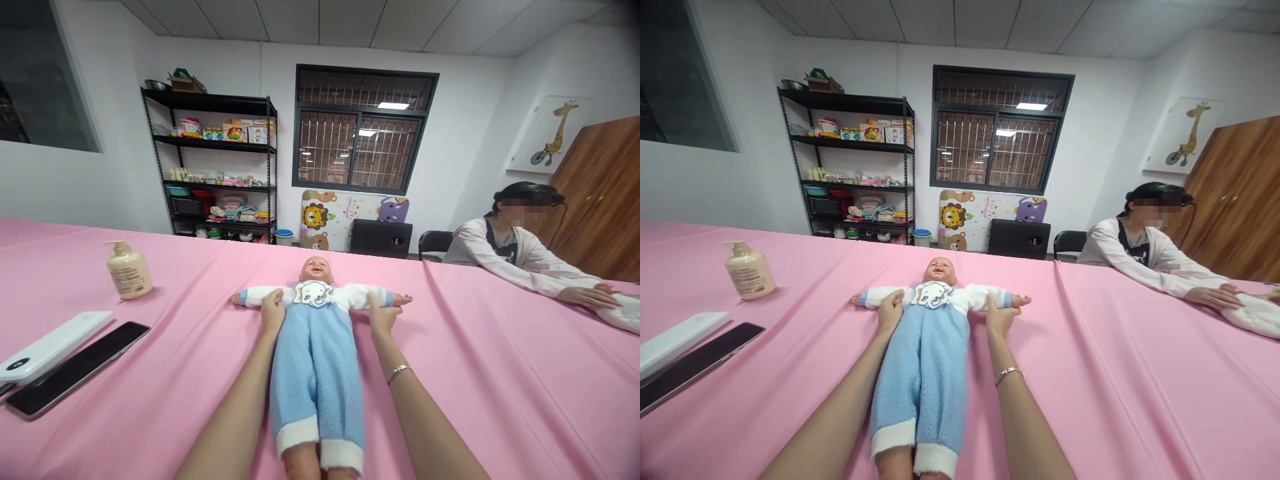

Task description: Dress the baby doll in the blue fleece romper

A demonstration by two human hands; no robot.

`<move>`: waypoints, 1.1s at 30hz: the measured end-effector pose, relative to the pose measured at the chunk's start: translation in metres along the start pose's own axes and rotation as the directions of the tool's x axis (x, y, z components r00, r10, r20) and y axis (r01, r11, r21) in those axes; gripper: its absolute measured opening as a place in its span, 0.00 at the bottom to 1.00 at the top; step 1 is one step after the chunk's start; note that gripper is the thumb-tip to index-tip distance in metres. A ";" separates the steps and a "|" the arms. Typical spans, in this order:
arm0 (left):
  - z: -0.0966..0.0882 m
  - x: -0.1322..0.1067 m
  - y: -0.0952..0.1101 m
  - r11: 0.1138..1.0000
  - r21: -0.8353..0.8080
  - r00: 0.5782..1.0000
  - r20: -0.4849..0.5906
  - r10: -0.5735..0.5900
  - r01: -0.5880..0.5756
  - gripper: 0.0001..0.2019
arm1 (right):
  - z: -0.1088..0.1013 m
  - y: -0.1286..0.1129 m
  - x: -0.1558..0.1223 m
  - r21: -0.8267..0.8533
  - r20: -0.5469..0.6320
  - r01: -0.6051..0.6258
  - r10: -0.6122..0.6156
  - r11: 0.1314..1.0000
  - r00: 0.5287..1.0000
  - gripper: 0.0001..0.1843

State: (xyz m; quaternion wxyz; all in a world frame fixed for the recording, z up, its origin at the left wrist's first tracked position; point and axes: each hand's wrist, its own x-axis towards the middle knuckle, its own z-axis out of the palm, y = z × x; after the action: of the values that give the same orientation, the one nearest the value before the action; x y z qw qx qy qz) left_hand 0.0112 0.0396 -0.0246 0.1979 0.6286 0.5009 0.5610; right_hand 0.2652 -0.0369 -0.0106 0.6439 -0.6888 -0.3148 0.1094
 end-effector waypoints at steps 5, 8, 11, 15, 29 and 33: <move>0.007 -0.002 0.003 0.995 0.060 0.994 0.072 0.080 -0.084 0.20 | -0.016 0.013 0.009 -0.169 -0.224 -0.170 0.130 0.971 0.966 0.48; 0.005 -0.002 0.002 0.991 0.078 0.983 0.151 0.100 -0.113 0.19 | -0.014 0.015 0.001 -0.291 -0.261 -0.107 0.029 0.951 0.965 0.48; -0.002 -0.003 0.002 0.986 0.062 0.953 0.273 0.134 -0.156 0.20 | -0.014 0.009 -0.019 -0.422 -0.170 0.155 -0.246 0.893 0.954 0.42; -0.020 -0.007 0.005 0.978 0.022 0.907 0.380 0.182 -0.205 0.25 | -0.020 -0.002 -0.051 -0.165 0.264 0.495 -0.446 0.853 0.855 0.28; -0.046 -0.011 0.022 0.969 -0.246 0.747 0.648 0.148 0.022 0.05 | -0.036 0.023 -0.026 0.021 0.534 0.240 -0.214 0.970 0.818 0.23; -0.042 -0.009 0.016 0.972 -0.233 0.812 0.572 0.119 0.021 0.05 | -0.031 0.030 -0.025 0.007 0.491 0.236 -0.209 0.972 0.846 0.19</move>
State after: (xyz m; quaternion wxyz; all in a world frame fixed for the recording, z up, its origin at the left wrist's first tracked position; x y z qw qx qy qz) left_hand -0.0193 0.0117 -0.0039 0.3977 0.7557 0.3320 0.4005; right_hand 0.2715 -0.0756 -0.0413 0.5328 -0.6147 -0.5476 0.1958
